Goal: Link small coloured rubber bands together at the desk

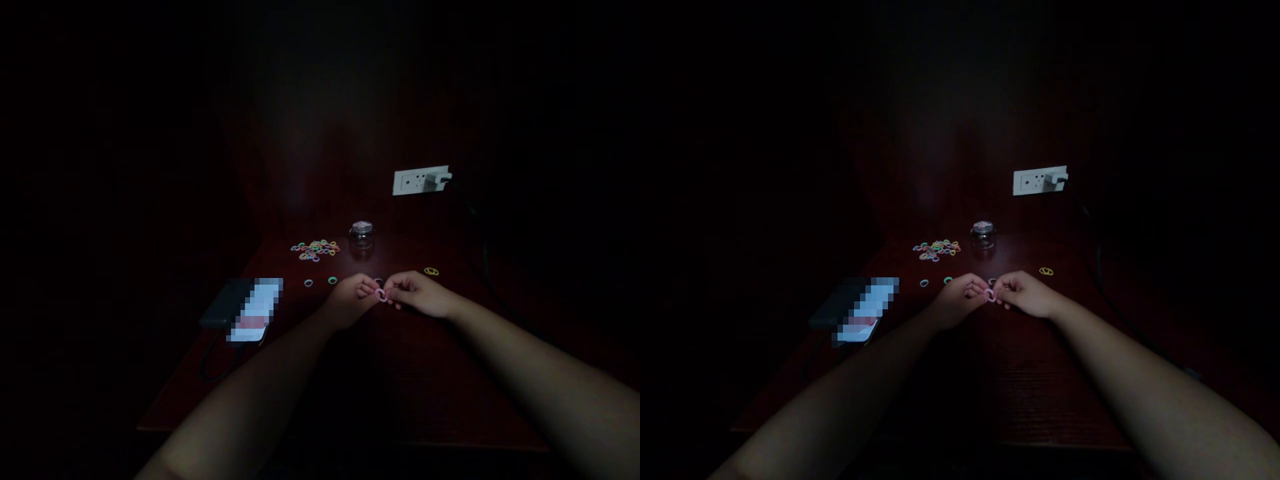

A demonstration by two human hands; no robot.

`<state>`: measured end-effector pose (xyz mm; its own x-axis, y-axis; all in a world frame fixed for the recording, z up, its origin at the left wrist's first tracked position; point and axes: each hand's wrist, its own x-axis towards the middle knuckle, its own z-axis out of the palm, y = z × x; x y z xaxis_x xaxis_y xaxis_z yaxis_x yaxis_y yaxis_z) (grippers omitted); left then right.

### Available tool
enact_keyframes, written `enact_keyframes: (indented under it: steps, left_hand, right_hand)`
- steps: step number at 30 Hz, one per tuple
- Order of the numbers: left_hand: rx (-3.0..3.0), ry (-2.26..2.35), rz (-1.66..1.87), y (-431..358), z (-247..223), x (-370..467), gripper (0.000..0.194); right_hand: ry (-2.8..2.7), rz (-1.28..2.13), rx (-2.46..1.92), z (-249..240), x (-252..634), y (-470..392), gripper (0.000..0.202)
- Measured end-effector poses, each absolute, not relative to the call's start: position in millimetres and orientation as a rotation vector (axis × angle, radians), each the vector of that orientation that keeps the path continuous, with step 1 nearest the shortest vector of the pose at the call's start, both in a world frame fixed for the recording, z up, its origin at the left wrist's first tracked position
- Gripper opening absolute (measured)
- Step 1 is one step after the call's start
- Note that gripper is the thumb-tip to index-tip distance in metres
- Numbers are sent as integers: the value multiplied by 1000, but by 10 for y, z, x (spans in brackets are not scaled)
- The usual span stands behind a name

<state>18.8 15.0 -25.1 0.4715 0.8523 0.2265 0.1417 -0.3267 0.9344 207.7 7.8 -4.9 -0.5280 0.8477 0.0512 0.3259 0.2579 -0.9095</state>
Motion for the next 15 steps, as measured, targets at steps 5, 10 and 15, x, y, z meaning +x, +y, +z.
enact_keyframes:
  steps: [5, 10, 15]
  left_hand:
    - [1777, 846, 939, 172, -278, 189, 20]
    - [1794, 878, 945, 156, -244, 187, 17]
    - [1823, 933, 1016, 115, -170, 194, 11]
  right_hand:
    - [-2033, 1222, -1058, -68, 2081, 85, 30]
    - [-2092, 1197, -1078, -56, 2087, 61, 26]
    - [-2193, 1147, -1012, -73, 2109, 57, 23]
